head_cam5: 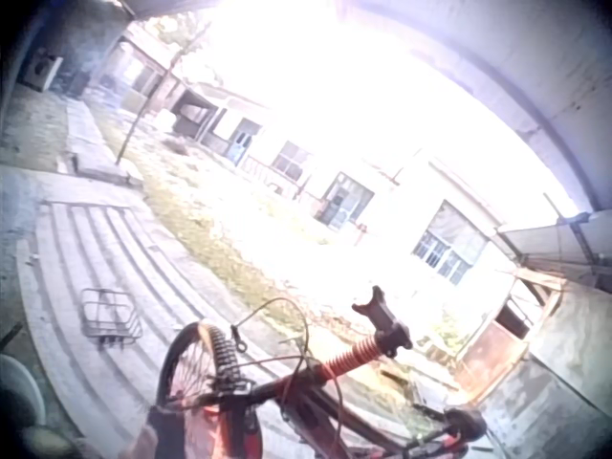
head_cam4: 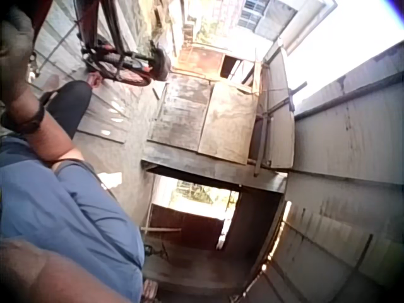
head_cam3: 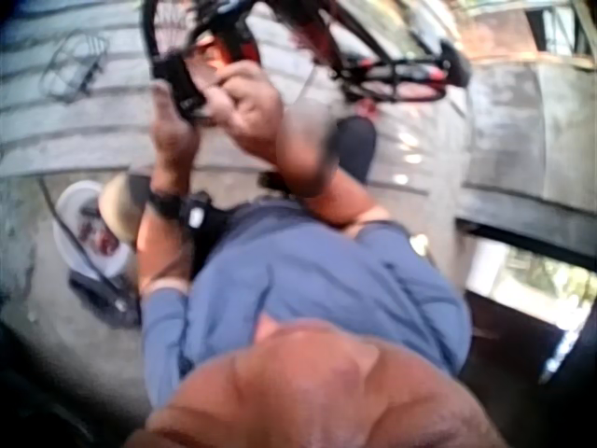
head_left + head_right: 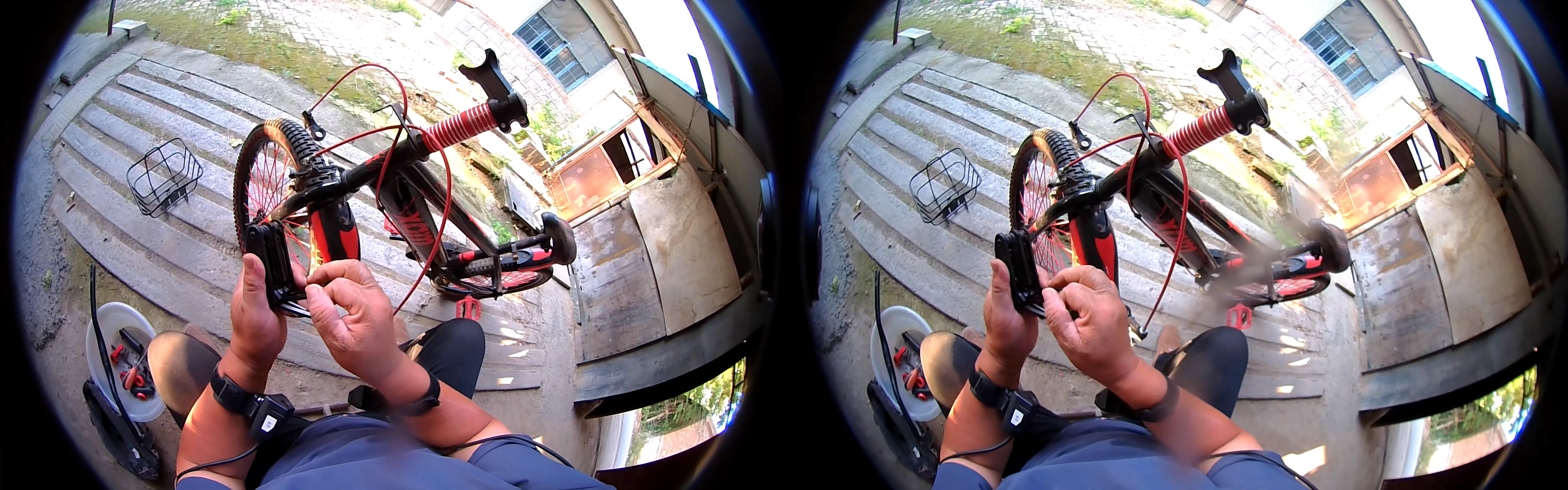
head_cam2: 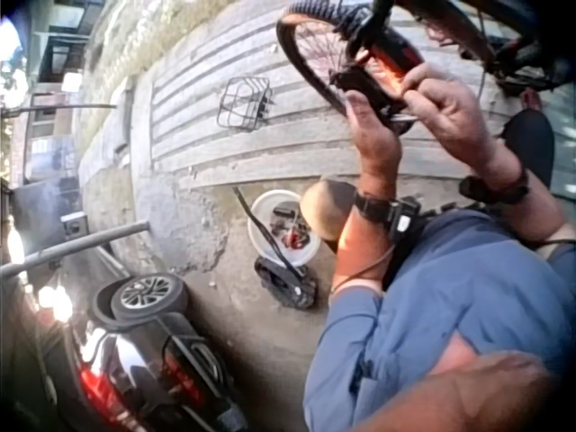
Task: The person is repairing a bicycle's front brake system. They disassemble the brake caliper, remove the brake pads, and use a screwdriver to adjust the internal mechanism. The person then reassembles the caliper and attaches it to the bicycle's front fork.
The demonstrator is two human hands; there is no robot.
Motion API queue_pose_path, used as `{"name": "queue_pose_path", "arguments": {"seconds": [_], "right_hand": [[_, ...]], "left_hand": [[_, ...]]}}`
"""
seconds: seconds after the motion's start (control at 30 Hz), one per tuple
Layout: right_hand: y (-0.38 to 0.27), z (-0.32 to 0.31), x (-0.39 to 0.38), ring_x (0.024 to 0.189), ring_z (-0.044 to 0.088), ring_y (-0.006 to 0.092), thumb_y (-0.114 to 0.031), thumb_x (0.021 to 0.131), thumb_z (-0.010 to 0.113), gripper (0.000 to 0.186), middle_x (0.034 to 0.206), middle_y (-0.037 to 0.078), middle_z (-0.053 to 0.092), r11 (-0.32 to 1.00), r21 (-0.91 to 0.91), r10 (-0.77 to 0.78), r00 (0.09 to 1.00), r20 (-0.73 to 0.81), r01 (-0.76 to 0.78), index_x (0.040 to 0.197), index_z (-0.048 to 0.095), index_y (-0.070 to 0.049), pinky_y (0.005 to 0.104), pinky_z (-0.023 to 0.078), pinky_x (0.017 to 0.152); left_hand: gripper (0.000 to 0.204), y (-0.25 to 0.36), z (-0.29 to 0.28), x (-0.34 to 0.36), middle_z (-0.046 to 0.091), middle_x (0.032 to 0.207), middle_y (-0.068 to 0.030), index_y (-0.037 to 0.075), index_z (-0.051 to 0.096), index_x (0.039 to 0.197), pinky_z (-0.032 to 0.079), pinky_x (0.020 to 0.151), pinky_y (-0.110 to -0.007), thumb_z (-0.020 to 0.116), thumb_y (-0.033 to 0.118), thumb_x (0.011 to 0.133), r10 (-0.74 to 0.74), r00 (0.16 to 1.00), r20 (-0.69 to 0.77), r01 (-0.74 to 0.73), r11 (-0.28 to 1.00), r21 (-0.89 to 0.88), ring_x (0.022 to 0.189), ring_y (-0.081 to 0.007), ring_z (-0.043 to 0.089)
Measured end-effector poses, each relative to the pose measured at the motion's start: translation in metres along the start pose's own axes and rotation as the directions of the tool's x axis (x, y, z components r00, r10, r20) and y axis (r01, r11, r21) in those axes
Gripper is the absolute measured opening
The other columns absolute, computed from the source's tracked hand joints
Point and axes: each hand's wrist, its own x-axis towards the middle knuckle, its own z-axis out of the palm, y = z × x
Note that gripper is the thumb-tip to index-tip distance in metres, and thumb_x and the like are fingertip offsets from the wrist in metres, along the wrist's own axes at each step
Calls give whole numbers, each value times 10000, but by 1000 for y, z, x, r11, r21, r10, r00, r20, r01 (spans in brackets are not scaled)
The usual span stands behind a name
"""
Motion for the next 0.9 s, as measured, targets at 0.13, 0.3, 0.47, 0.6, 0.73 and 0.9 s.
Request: {"name": "queue_pose_path", "arguments": {"seconds": [0.13, 0.3, 0.47, 0.6, 0.73, 0.9], "right_hand": [[-1, -6, -2, 717, 605, 284, -132, 922, 668, 246, 783, 124, 638, 991, 68, 111, 992, 58, -115, 717, 618, -5, 369, 464, 651], [2, -8, -4, 698, 593, 273, -155, 942, 664, 243, 733, 112, 620, 992, 76, 98, 994, 43, -101, 753, 641, -5, 361, 457, 625], [6, -7, -3, 716, 599, 270, -159, 906, 713, 213, 771, 115, 623, 998, 22, 58, 998, 4, -58, 768, 644, -12, 348, 476, 652], [3, -8, -1, 738, 609, 241, -107, 864, 746, 150, 827, 109, 629, 998, 32, 51, 999, -2, -51, 807, 645, -12, 331, 488, 675], [1, -10, 4, 750, 611, 206, -47, 842, 746, 100, 863, 102, 630, 994, 91, 57, 998, -24, -54, 869, 659, -7, 310, 488, 671], [2, -13, 6, 762, 617, 201, -30, 839, 742, 101, 877, 102, 638, 996, 83, -34, 999, 33, 31, 918, 683, -8, 302, 488, 663]], "left_hand": [[595, 5, -2, -1, 590, 857, -40, 30, 475, 1147, 477, 737, -254, 375, 601, 1012, 124, 989, 75, -138, 962, 234, 774, -112, 565], [595, 5, 0, -3, 586, 854, -34, 27, 451, 1161, 476, 712, -243, 392, 599, 1008, 128, 988, 87, -146, 957, 250, 759, -102, 560], [578, 3, 2, 0, 586, 852, -32, 32, 465, 1129, 476, 716, -242, 377, 592, 1015, 148, 988, 49, -156, 952, 264, 761, -98, 558], [568, 6, 4, 2, 585, 842, -34, 35, 489, 1082, 476, 702, -242, 357, 584, 1025, 127, 992, 18, -128, 966, 226, 744, -98, 559], [578, 9, 4, 0, 601, 816, -48, 45, 563, 981, 463, 703, -268, 336, 573, 1036, 31, 999, -14, -29, 993, 116, 734, -127, 564], [565, 10, 6, -1, 597, 805, -46, 52, 565, 981, 457, 673, -265, 346, 569, 1036, 19, 1000, -15, -18, 997, 81, 711, -123, 556]]}}
